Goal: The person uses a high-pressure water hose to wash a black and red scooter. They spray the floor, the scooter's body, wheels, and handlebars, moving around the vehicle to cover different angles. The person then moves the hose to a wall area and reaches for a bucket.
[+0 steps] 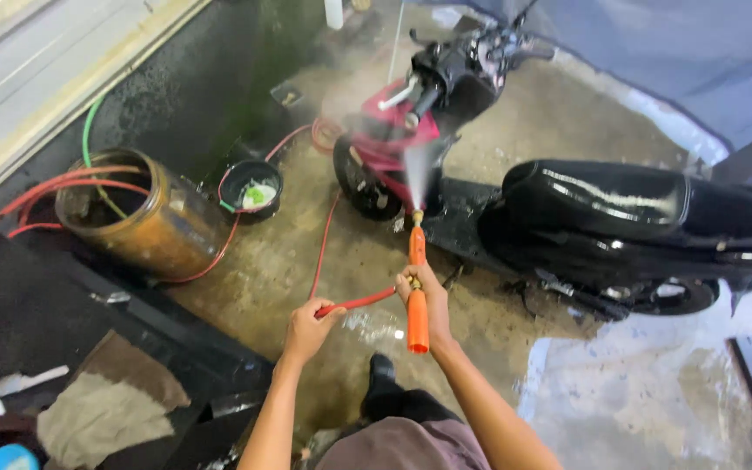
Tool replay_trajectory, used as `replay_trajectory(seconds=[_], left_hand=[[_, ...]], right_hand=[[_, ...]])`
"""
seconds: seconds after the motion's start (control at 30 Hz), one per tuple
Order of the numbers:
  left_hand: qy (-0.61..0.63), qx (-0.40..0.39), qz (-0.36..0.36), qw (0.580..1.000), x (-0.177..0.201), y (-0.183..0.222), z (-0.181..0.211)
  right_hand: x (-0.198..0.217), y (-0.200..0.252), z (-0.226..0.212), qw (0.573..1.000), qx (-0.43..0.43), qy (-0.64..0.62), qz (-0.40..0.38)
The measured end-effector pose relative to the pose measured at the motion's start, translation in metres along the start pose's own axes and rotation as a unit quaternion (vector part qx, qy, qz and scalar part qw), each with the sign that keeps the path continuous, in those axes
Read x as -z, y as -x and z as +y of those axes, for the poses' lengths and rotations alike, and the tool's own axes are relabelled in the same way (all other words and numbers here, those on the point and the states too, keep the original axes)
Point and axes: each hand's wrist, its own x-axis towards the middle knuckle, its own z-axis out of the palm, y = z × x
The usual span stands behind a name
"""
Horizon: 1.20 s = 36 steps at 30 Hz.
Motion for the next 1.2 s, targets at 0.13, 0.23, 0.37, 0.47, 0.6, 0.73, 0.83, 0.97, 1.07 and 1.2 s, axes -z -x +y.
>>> replay_trajectory(seconds=[0.13, 0.23, 0.37, 0.47, 0.6, 0.73, 0.83, 0.97, 1.07, 1.2], left_hand=[[-0.011, -0.011, 0.007, 1.000, -0.008, -0.044, 0.019], [-0.007, 0.019, -0.005, 1.000, -0.016, -0.085, 0.028], [0.011, 0.031, -0.019, 0.999, -0.028, -0.106, 0.028], [0.016, 0.000, -0.022, 1.000, -0.029, -0.138, 0.033], [0.009, 0.027, -0.072, 0.997, -0.022, -0.162, 0.031], [-0.003, 0.036, -0.125, 0.992, -0.003, -0.201, 0.016], [-0.008, 0.044, -0.161, 0.986, 0.017, -0.235, -0.011], [-0.011, 0.063, -0.188, 0.980, 0.070, -0.278, -0.046], [-0.019, 0.084, -0.200, 0.976, 0.110, -0.308, -0.073], [-0.001, 0.098, -0.187, 0.977, 0.160, -0.345, -0.109]], right_hand=[[-0.001, -0.047, 0.014, 1.000, -0.008, 0.010, 0.007], [0.001, -0.087, 0.029, 0.998, -0.031, 0.009, 0.046], [0.005, -0.109, 0.053, 0.995, -0.057, 0.049, 0.067], [0.002, -0.136, 0.062, 0.992, -0.069, 0.065, 0.081], [-0.008, -0.146, 0.067, 0.969, -0.183, 0.123, 0.113], [-0.029, -0.168, 0.068, 0.947, -0.254, 0.154, 0.120], [-0.063, -0.183, 0.069, 0.945, -0.269, 0.144, 0.120], [-0.131, -0.200, 0.064, 0.948, -0.266, 0.113, 0.131], [-0.186, -0.219, 0.063, 0.949, -0.261, 0.106, 0.139], [-0.257, -0.245, 0.038, 0.957, -0.229, 0.092, 0.152]])
